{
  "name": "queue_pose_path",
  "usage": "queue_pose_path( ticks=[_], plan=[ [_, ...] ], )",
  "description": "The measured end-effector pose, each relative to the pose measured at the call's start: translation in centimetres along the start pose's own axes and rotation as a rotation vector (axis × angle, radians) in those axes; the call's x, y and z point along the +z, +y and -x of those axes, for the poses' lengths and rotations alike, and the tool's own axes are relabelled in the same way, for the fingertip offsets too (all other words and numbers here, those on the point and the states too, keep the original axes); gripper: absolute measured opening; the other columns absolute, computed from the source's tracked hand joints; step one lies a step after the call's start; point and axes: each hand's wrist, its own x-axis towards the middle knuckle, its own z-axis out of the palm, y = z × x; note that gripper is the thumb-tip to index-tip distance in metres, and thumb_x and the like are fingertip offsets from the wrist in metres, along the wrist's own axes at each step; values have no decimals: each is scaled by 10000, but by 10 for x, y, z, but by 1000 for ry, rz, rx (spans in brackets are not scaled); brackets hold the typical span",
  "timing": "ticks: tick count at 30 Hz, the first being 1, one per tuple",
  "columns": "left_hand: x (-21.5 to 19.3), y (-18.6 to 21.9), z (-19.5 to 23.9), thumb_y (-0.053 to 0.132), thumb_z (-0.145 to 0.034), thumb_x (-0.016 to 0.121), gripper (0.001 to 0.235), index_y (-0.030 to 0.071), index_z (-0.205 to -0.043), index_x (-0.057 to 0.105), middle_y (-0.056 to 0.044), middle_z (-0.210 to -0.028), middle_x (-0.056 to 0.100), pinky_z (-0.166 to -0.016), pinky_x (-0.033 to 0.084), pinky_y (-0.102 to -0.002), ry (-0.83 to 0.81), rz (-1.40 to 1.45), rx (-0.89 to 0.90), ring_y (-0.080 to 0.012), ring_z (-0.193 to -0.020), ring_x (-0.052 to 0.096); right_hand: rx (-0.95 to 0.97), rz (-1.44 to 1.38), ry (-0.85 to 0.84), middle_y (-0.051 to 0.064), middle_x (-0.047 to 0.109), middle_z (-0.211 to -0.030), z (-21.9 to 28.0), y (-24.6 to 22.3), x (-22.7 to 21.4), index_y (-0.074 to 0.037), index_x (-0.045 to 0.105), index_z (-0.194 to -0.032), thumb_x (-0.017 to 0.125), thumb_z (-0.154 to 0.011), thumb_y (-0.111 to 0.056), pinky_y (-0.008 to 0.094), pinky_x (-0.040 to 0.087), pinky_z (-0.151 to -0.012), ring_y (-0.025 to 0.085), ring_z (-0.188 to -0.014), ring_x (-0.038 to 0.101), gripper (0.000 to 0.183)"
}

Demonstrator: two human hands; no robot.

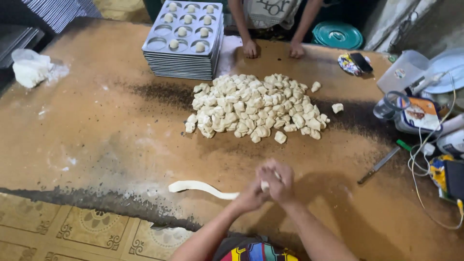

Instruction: The person tears a long strip of dough into small pieces and places them into a pile. They then pick up individual pieces, roll them into balls, and place them into the cups of a metal muffin tray. The person repeats this process, filling multiple trays with dough balls.

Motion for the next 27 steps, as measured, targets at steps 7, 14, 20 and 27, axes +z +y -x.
queue_pose_path(
  ticks=[7,14,20,27],
  plan=[
    [-67,56,-19,62,-848,672,650,156,-1468,500,-159,-949,494,-635,522,-493,252,-434,51,-383,-741,611,-151,630,-226,149,697,-931,-22,-19,-22,-89,717,-1174,698,-936,-113,445,571,-737,364,-848,713,240],
    [-80,28,-14,240,-816,749,273,189,-1058,633,-76,-783,563,-699,534,-450,117,-386,37,-361,-774,652,-238,650,-171,111,655,-1040,6,24,-4,-84,710,-1210,730,-928,-305,428,569,-824,324,-956,684,359],
    [-53,-25,19,181,-874,623,264,75,-633,627,-170,-640,664,-576,498,-431,-6,-326,-84,-370,-573,649,98,679,4,92,607,-777,56,144,-27,-146,666,-872,715,-906,-366,428,514,-665,298,-738,663,228],
    [-72,-30,20,188,-805,853,483,56,-1224,650,-205,-1054,612,-881,534,-502,92,-207,90,-405,-1011,637,437,871,-204,219,531,-1475,18,44,-5,-78,557,-1377,813,-808,-303,514,466,-1133,408,-1348,547,663]
  ],
)
